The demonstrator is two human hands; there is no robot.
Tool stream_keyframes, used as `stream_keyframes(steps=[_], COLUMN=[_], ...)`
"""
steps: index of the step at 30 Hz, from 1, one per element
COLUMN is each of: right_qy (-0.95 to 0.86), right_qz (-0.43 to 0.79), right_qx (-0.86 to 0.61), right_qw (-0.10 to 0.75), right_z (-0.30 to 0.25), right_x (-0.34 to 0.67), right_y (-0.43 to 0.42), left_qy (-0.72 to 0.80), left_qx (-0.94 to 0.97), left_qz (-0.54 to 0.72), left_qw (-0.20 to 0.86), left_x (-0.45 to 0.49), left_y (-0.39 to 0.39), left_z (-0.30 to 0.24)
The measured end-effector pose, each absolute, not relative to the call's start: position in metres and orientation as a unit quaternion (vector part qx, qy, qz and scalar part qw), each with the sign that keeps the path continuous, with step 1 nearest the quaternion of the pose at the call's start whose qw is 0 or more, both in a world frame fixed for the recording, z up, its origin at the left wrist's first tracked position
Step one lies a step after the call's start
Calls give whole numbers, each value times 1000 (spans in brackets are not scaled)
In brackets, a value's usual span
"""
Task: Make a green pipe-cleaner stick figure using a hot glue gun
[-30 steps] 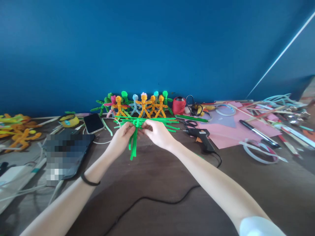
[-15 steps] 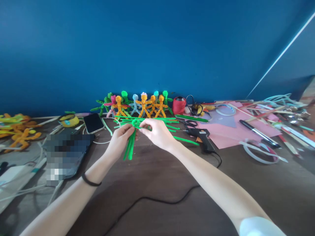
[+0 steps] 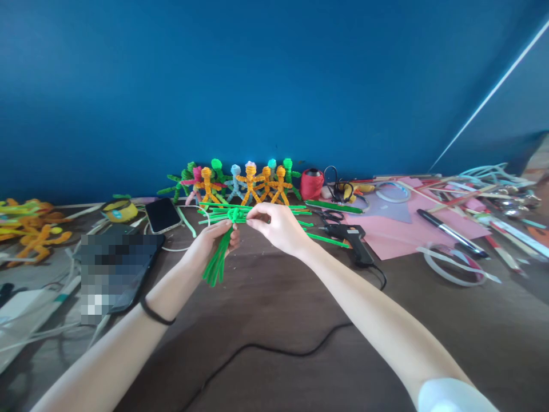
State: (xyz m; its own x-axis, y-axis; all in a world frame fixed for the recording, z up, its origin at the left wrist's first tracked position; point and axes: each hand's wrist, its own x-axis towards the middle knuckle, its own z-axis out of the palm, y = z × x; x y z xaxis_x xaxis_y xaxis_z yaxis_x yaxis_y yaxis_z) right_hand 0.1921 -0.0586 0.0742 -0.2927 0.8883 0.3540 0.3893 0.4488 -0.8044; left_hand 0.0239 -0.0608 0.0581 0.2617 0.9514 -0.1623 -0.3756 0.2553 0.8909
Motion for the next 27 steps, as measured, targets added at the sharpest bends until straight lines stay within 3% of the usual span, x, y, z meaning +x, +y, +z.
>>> stream_keyframes(steps=[7,17,23,27], right_qy=[-742,-745,-756,-793], right_qz=[327,359,436,417], right_qx=[-427,-412,-375,-359], right_qw=[400,384,311,262], right_z=[74,69,70,71], right_x=[199,203,214,218], right_y=[-52,-46,-40,-39], left_qy=[291,218,254,265], left_qx=[295,248,328,473], left_qz=[418,371,325,279], left_qw=[808,868,850,793], left_x=[19,16,12,11], left_y=[-63,-66,-67,-69], left_z=[60,63,65,66])
